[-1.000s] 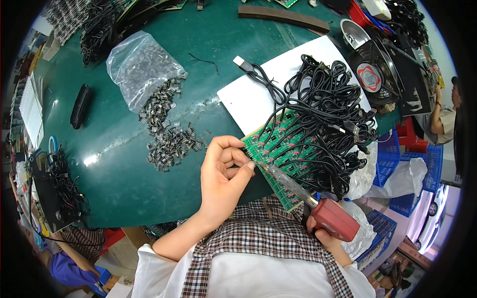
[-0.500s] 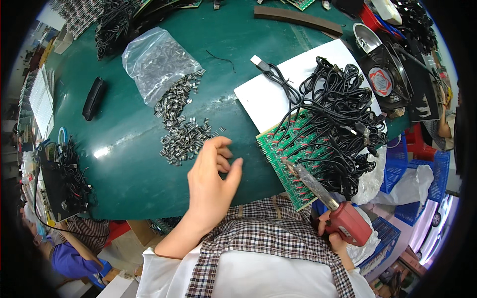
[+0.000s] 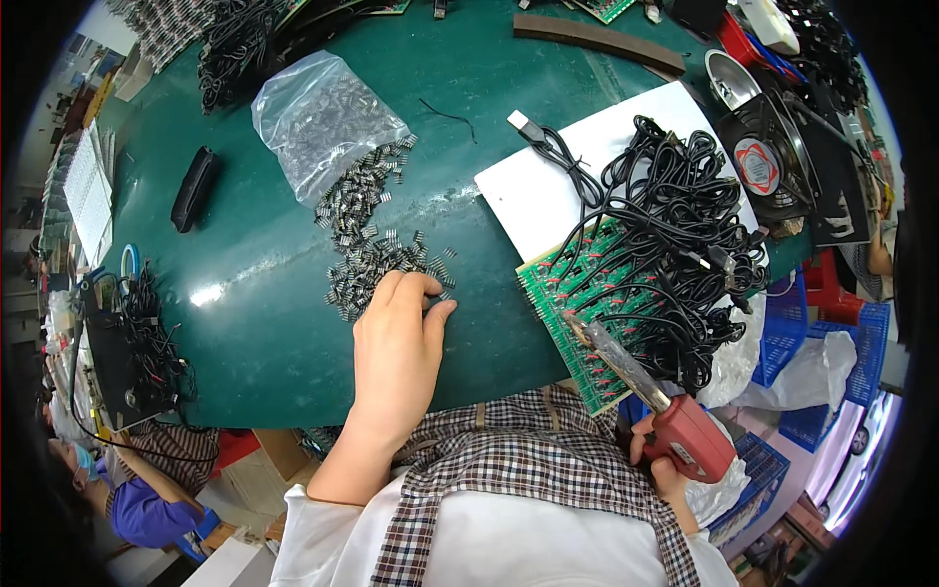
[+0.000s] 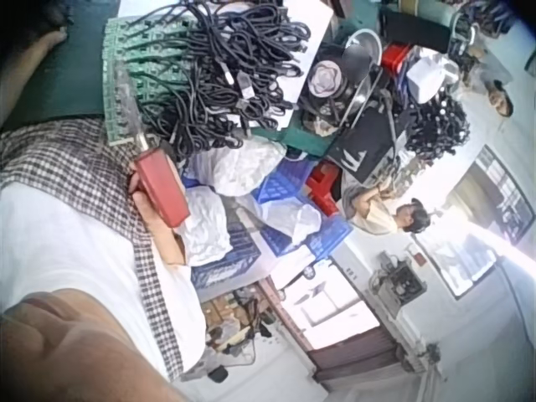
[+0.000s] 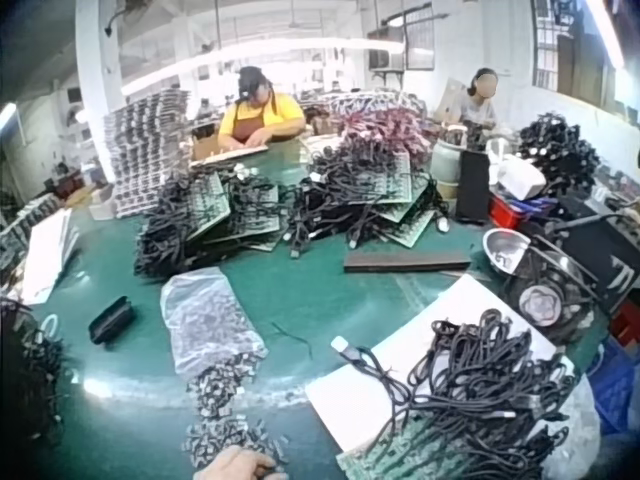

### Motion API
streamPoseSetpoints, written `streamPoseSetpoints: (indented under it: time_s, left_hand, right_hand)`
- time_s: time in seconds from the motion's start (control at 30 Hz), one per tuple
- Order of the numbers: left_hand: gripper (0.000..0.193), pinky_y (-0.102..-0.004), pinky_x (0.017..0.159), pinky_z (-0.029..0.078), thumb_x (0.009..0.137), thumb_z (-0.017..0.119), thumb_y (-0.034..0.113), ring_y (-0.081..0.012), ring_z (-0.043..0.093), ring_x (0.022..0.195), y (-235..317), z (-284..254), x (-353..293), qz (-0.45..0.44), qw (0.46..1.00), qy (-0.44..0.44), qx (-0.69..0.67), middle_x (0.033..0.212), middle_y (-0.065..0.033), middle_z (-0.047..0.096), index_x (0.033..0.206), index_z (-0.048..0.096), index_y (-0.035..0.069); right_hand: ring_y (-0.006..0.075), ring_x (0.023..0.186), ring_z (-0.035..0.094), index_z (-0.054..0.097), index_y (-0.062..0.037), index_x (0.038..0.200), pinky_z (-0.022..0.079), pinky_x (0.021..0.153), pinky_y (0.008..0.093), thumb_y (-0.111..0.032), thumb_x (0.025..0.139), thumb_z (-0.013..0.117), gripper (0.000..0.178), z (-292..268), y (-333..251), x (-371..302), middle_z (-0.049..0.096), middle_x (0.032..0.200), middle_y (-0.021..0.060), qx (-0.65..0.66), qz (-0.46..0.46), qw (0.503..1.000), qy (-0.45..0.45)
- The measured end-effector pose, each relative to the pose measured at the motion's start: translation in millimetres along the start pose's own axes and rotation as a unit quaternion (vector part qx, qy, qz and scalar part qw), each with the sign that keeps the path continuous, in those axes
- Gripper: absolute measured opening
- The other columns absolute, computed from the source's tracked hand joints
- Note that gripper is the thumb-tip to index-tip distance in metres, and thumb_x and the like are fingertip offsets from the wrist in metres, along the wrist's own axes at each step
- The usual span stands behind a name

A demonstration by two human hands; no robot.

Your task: The person assembles electronics by picking up electronic components by hand, positioning them onto circuit boards, and soldering them using a soldering gun, then sets completed circuit boards into a box.

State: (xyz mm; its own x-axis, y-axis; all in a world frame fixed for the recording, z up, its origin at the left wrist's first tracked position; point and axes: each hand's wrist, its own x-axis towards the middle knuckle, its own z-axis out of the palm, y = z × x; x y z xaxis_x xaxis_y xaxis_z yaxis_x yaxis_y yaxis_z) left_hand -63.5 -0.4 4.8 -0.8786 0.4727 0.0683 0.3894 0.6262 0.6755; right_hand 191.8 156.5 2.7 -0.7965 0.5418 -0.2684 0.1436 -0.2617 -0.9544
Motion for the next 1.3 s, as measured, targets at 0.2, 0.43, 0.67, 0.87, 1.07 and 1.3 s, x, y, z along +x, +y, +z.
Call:
streamPoseSetpoints:
  time_s: [0.2,0.43,0.67,0.87,1.07,1.3]
  left_hand:
    - [0.01,-0.0287,0.057,0.046,0.075,0.061,0.0,-0.0231,0.059,0.064,-3.2,-1.6,4.2,0.077,0.997,-0.012,-0.027,0.075,-0.0107,0.056,0.083,0.055,-0.001]
    - [0.013,-0.023,0.067,0.05,0.083,0.056,0.001,-0.0146,0.061,0.073,12.6,13.8,-18.5,-0.166,0.857,-0.13,-0.47,0.081,-0.0104,0.061,0.092,0.056,-0.008]
    - [0.014,-0.0232,0.071,0.05,0.084,0.053,-0.001,-0.0145,0.061,0.078,26.2,21.4,-22.1,-0.174,0.82,-0.19,-0.511,0.086,-0.0109,0.06,0.097,0.053,-0.007]
    - [0.017,-0.0221,0.068,0.049,0.082,0.05,-0.006,-0.0119,0.059,0.076,33.1,29.0,-17.8,-0.152,0.837,-0.178,-0.495,0.085,-0.0083,0.057,0.098,0.047,-0.004]
    - [0.021,-0.0214,0.066,0.048,0.081,0.048,-0.008,-0.0109,0.057,0.073,34.9,33.2,-17.0,-0.153,0.829,-0.156,-0.516,0.082,-0.0071,0.055,0.1,0.043,-0.001]
    - [0.021,-0.0216,0.066,0.047,0.08,0.048,-0.008,-0.0102,0.057,0.072,31.6,35.4,-16.3,-0.152,0.818,-0.162,-0.53,0.081,-0.0064,0.055,0.099,0.043,0.0]
  right_hand:
    - [0.015,0.054,0.055,0.046,0.0081,0.101,0.043,0.055,0.0257,-0.036,0.066,0.075,0.064,2.4,-3.1,-0.7,0.062,0.084,0.0128,-0.008,-0.013,1.0,0.002]
    - [0.0136,0.05,0.048,0.04,0.004,0.113,0.039,0.045,0.0242,-0.049,0.073,0.065,0.071,4.6,-4.1,-1.2,0.055,0.092,0.0113,-0.056,-0.025,0.998,-0.023]
    - [0.0137,0.054,0.055,0.05,0.0075,0.098,0.043,0.055,0.0243,-0.038,0.066,0.075,0.061,4.0,-7.4,-2.2,0.061,0.083,0.0116,0.019,0.003,0.999,0.028]
    - [0.0127,0.055,0.054,0.05,0.009,0.099,0.041,0.054,0.0232,-0.035,0.065,0.076,0.061,-0.8,-4.2,-3.8,0.06,0.082,0.0114,0.019,0.012,1.0,0.016]
    - [0.0115,0.056,0.054,0.049,0.0094,0.102,0.04,0.051,0.0204,-0.036,0.065,0.076,0.064,-3.9,-3.1,-3.2,0.06,0.082,0.0104,0.028,0.034,0.999,-0.007]
    - [0.0106,0.058,0.053,0.047,0.0095,0.105,0.04,0.051,0.0191,-0.034,0.064,0.077,0.066,2.4,-6.9,-0.1,0.06,0.081,0.0096,0.063,0.049,0.997,0.006]
